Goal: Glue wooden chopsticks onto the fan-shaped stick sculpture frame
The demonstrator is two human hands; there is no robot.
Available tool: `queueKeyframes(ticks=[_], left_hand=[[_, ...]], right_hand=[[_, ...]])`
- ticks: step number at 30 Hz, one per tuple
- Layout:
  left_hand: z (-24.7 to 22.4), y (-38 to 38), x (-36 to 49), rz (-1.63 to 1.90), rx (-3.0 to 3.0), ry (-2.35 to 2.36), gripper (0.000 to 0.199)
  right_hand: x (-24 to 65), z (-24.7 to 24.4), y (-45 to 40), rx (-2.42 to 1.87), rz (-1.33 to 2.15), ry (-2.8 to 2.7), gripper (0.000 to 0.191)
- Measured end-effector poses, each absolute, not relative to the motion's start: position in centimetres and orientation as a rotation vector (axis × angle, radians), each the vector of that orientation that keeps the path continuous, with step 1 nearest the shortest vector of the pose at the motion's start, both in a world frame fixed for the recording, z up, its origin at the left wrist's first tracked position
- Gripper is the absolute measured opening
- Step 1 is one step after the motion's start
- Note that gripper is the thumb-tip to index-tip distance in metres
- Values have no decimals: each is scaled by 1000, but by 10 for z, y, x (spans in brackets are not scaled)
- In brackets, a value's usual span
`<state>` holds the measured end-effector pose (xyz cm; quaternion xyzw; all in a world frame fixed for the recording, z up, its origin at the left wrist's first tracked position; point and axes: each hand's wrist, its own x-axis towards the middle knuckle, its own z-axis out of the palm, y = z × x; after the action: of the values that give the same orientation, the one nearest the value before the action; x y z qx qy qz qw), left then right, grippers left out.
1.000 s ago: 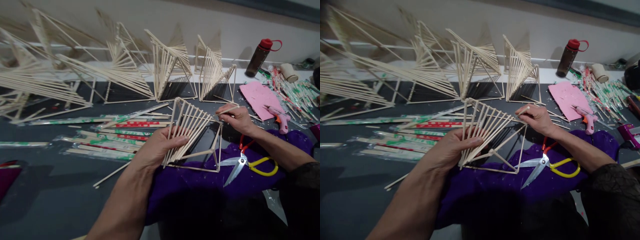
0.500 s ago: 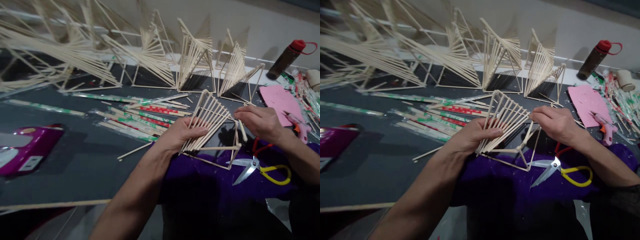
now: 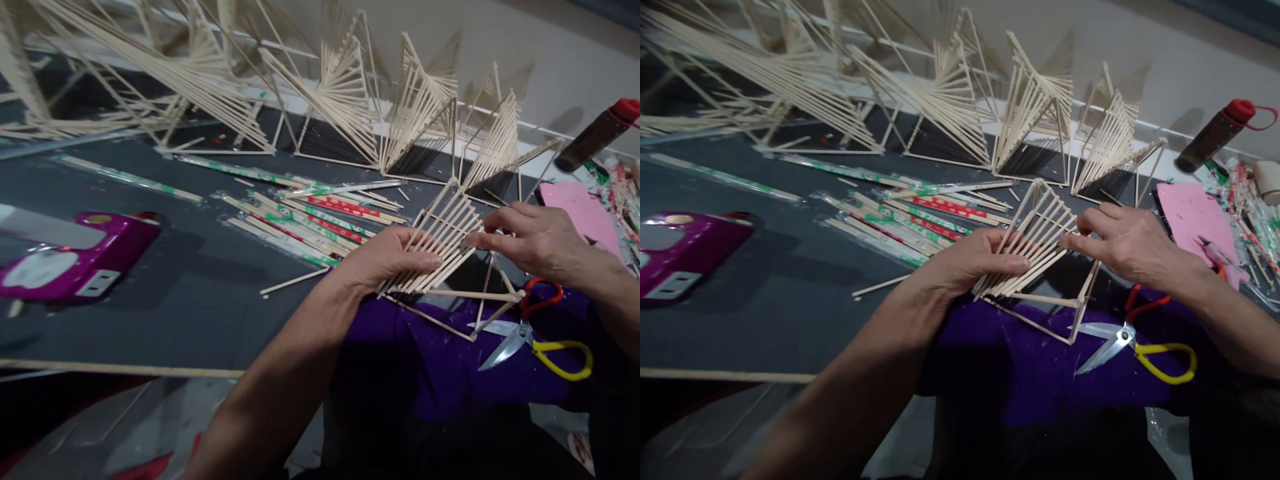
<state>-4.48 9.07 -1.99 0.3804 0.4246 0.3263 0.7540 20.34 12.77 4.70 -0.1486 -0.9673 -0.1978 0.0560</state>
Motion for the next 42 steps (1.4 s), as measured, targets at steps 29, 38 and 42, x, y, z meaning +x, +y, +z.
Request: queueKeyframes(ticks=[29, 38, 42], left_hand=[[-18, 99, -44, 586, 942, 1354, 40], [-16, 98, -39, 696, 962, 1347, 29], [-17, 99, -38, 709, 949, 1362, 34]], right_hand=[[344, 9, 85, -1414, 426, -2663, 22], [355, -2, 88, -1688, 272, -2689, 30], [346, -11, 99, -1860, 150, -2668, 30]])
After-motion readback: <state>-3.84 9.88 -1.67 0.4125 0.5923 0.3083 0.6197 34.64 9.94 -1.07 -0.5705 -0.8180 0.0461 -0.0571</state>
